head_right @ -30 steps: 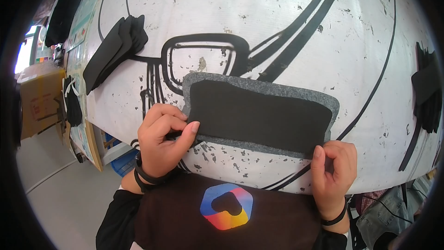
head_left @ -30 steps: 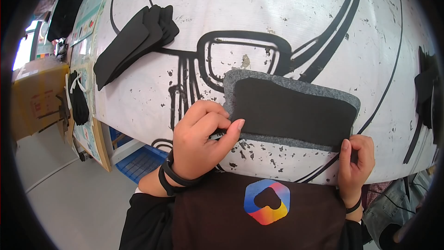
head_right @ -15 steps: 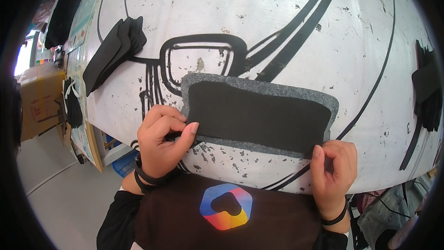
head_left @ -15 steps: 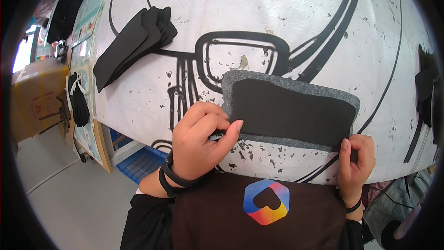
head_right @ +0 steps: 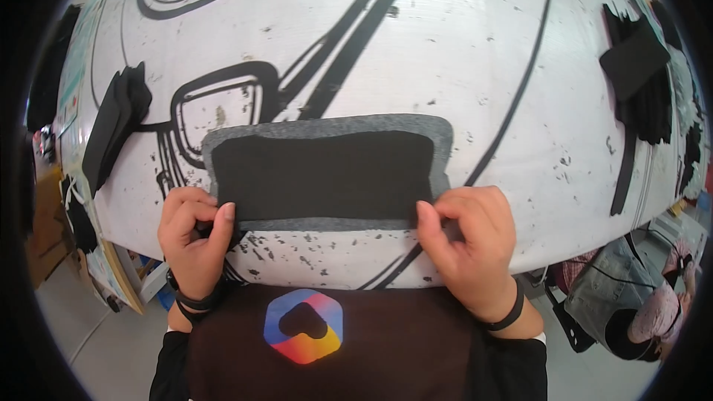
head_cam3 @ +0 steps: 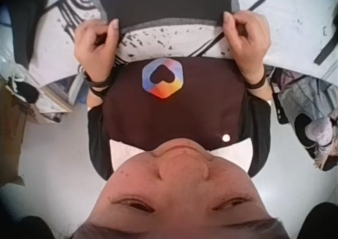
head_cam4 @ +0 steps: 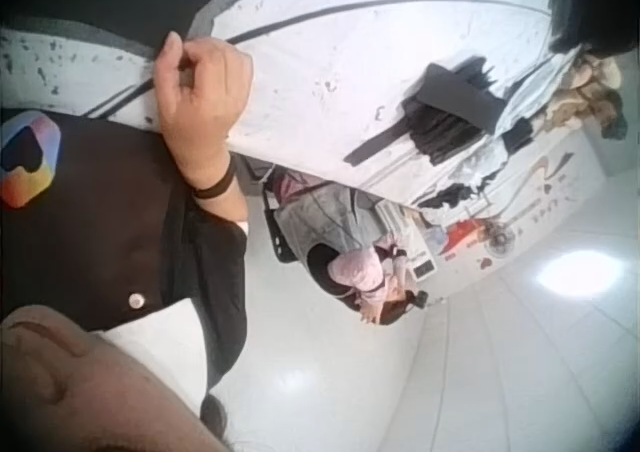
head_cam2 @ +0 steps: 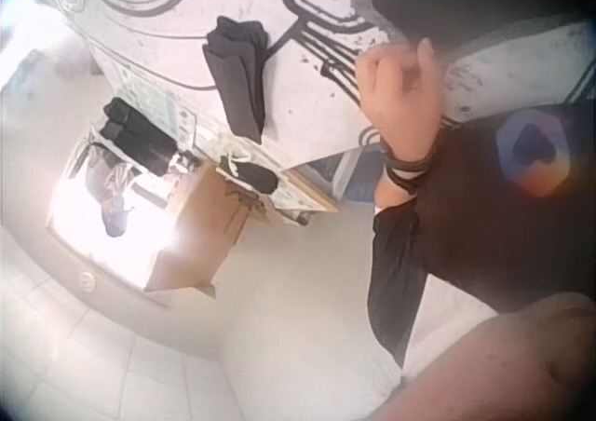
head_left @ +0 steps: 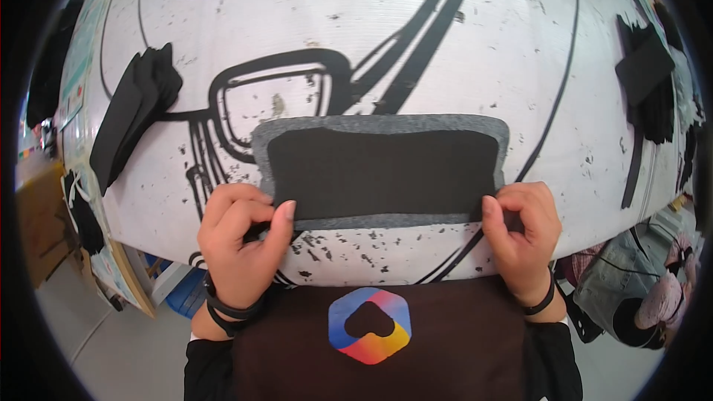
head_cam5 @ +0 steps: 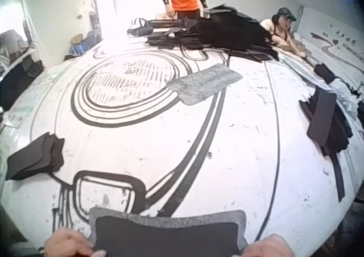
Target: Sorting and inspecting black fabric shoe components at a large table.
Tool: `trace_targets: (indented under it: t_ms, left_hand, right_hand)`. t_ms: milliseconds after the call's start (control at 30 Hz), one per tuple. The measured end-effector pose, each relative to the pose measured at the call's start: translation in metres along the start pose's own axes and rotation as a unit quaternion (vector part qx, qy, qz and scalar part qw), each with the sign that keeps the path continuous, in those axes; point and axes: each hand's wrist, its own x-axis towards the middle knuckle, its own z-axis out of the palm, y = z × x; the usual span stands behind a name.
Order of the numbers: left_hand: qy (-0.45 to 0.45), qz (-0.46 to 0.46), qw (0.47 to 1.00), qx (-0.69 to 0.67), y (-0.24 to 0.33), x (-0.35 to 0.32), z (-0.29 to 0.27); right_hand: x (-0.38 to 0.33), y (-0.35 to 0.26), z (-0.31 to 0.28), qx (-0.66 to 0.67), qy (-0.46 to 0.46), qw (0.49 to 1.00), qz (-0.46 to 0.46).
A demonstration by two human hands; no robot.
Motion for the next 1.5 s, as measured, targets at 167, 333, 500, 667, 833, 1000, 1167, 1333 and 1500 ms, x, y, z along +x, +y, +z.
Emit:
trace_targets:
  t_ms: [167,333,500,667,833,1000,1167,1333,1500]
  left_hand:
    - [0.003,0.006,1.000,0.001,-0.002,-0.001,0.003]
    - [0.004,0.006,1.000,0.008,0.001,-0.001,0.003]
    - [0.003,0.011,1.000,0.014,0.002,0.000,0.003]
    - [0.002,0.011,1.000,0.014,-0.002,0.001,0.003]
    - [0.004,-0.004,1.000,0.020,0.002,0.001,-0.001]
    - [0.005,0.021,0.999,0.026,0.004,0.001,0.004]
    - [-0.013,0.013,1.000,0.019,-0.007,-0.003,0.006]
    - [-0.005,0.019,1.000,0.017,0.001,0.002,0.000]
    - [-0.005,0.015,1.000,0.007,-0.005,0.002,0.000]
  right_hand:
    - [0.001,0.002,0.001,0.008,0.003,1.000,-0.010]
    - [0.000,0.003,0.000,0.007,0.010,1.000,-0.014]
    - [0.000,0.003,0.001,0.000,0.013,1.000,-0.019]
    - [0.001,0.002,0.003,-0.006,0.010,1.000,-0.020]
    - [0.002,0.000,0.004,-0.005,0.003,1.000,-0.017]
    - [-0.002,-0.002,-0.002,-0.022,0.001,1.000,-0.007]
    - [-0.004,0.000,0.008,-0.019,-0.014,0.999,0.024]
    - [0.001,-0.006,0.001,-0.024,-0.008,0.999,0.020]
    - [0.001,-0.007,0.005,-0.030,-0.015,0.999,0.025]
